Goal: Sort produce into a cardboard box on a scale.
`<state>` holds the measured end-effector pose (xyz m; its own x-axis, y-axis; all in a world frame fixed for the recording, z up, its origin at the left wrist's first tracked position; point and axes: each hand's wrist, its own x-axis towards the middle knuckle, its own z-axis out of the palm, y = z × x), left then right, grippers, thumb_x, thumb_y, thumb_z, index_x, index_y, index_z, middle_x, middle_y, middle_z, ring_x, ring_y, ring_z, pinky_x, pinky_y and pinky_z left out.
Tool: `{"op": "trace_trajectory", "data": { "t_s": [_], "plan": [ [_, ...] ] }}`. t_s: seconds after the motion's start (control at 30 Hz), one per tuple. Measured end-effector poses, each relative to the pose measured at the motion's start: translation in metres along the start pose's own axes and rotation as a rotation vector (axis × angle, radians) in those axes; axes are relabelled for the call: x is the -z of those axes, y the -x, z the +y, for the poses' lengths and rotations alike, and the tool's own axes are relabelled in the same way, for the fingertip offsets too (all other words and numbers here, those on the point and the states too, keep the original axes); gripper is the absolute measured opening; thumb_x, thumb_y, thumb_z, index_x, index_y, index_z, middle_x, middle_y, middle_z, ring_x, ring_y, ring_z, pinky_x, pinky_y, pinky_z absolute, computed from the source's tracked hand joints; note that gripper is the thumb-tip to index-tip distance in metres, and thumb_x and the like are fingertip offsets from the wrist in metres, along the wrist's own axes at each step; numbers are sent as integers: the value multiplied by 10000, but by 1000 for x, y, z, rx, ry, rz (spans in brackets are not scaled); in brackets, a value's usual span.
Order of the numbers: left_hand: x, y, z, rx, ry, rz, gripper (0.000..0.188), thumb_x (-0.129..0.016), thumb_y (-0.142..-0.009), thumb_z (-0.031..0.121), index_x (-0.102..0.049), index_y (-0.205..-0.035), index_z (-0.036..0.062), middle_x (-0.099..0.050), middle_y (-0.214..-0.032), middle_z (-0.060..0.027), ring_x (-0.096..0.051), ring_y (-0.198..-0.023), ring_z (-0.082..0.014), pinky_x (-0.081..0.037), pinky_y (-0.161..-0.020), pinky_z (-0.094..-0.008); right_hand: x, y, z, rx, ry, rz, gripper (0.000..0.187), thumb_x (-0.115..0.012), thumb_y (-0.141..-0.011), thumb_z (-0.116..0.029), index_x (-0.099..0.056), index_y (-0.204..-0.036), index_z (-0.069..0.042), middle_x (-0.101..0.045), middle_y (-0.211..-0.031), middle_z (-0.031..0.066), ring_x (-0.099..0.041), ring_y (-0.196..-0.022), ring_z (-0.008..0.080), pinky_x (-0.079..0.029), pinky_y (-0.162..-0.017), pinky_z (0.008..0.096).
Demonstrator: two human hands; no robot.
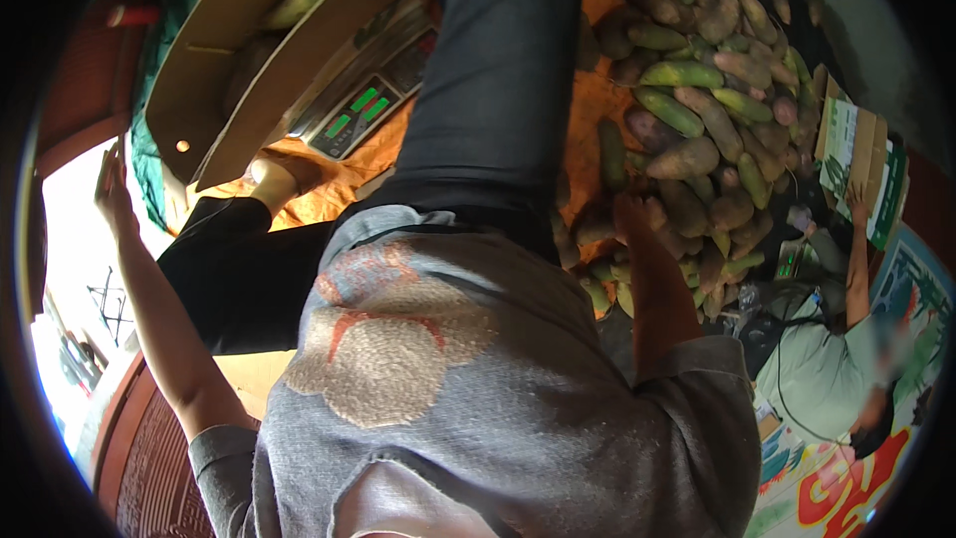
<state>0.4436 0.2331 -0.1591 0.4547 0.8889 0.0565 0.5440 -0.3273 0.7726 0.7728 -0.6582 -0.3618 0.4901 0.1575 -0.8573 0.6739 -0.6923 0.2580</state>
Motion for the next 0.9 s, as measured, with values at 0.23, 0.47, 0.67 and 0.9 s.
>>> {"op": "trace_trajectory", "data": {
  "t_s": [0.23,0.47,0.67,0.9],
  "plan": [
    [4,10,56,-130,47,37,280,-573,-1035,148,-694,-1281,88,-588,-1429,-116,-549,-1316,-205,-452,-1094,-329,90,21,-35,102,74,9,911,-919,-584,-422,-557,-1330,-45,-556,-1358,221,-551,-1261,390,-497,-991,519],
    [15,-14,99,-87,46,48,382,-634,-1004,283,-648,-1345,110,-600,-1426,-53,-578,-1281,-177,-456,-1085,-338,217,15,44,78,-255,355,794,-901,-597,-456,-660,-1115,96,-684,-1152,261,-659,-1130,358,-527,-959,400],
    [-4,-17,118,-451,-133,67,209,-627,-962,68,-743,-1128,18,-631,-1348,-199,-638,-1194,-323,-568,-944,-465,393,75,104,-190,-443,905,861,-870,-699,-514,-604,-1255,87,-616,-1280,237,-597,-1175,323,-452,-1027,415],
    [-3,-10,127,-520,-424,-59,216,-672,-928,130,-743,-1115,51,-731,-1119,-172,-707,-1029,-320,-573,-861,-411,560,170,-53,323,-376,1221,620,-841,-806,-283,-602,-1286,29,-616,-1248,132,-587,-1157,235,-433,-1032,340]
  ]
}}
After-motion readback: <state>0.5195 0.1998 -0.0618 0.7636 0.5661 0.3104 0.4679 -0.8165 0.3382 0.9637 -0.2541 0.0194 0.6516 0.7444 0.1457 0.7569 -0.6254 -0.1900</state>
